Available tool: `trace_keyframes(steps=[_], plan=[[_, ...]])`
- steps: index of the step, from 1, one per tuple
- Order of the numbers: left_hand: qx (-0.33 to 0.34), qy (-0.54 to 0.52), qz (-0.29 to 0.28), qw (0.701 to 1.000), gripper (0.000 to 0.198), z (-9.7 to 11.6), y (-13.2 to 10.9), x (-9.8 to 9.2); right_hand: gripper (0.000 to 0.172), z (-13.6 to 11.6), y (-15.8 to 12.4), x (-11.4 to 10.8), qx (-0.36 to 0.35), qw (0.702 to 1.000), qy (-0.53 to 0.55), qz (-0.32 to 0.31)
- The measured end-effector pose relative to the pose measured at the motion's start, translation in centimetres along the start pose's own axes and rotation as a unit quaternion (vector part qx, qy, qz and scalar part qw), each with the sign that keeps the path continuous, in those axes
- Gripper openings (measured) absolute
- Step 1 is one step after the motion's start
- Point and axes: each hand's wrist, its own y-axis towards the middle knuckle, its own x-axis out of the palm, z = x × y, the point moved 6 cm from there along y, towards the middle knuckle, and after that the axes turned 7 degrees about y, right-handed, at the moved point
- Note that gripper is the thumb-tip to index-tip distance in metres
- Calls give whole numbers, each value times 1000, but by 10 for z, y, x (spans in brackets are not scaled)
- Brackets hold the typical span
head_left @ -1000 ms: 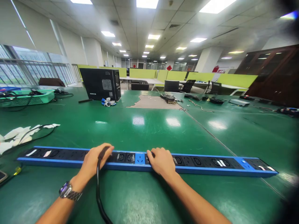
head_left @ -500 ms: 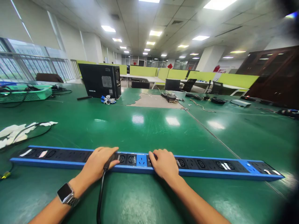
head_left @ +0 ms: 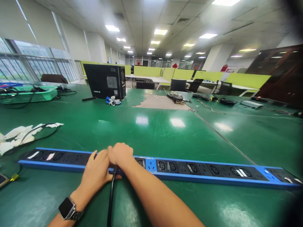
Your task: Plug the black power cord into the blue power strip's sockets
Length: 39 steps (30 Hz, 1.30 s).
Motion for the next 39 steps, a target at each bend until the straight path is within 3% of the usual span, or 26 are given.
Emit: trace_keyframes(steps=[10,14,19,22,24,28,30,33,39], plan=[[-47,-79,-61,994,42,-4,9,-3,39,8,-1,7,16,999,-23,28],[-52,-115,-83,988,43,-5,8,-3,39,7,-3,9,26,999,-14,40],[-27,-140,-52,988,46,-4,5,-6,46,15,-9,0,31,995,87,47],[23,-153,-13,988,53,1,5,-9,42,41,-25,-19,-32,987,159,15],[63,-149,7,987,54,5,5,-8,33,78,-44,-39,-54,985,159,28],[96,-131,43,986,48,6,0,-1,34,173,-87,-74,30,990,-21,133],[101,-134,64,984,43,5,-4,1,37,199,-101,-77,41,984,-85,150],[93,-152,96,979,36,5,-7,-2,41,208,-107,-73,43,974,-145,168],[68,-172,128,974,33,9,-5,-12,41,200,-104,-72,40,968,-163,186]])
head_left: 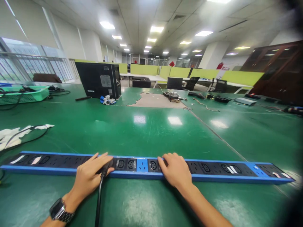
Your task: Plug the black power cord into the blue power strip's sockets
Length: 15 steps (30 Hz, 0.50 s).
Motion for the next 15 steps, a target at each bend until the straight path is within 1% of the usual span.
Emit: trace_keyframes(steps=[5,9,13,14,15], plan=[[13,-7,26,1000,32,3,0,-2,44,2,1,-1,11,1000,1,-10],[16,-22,30,999,29,3,-3,1,45,3,2,0,21,1000,2,-20],[-31,-39,28,998,30,-2,-6,3,44,2,2,0,11,1000,4,-12],[-58,-46,29,997,30,-6,-4,2,44,2,2,0,9,1000,4,-10],[-101,-54,41,993,31,-11,-3,-1,44,2,1,0,8,1000,5,-8]])
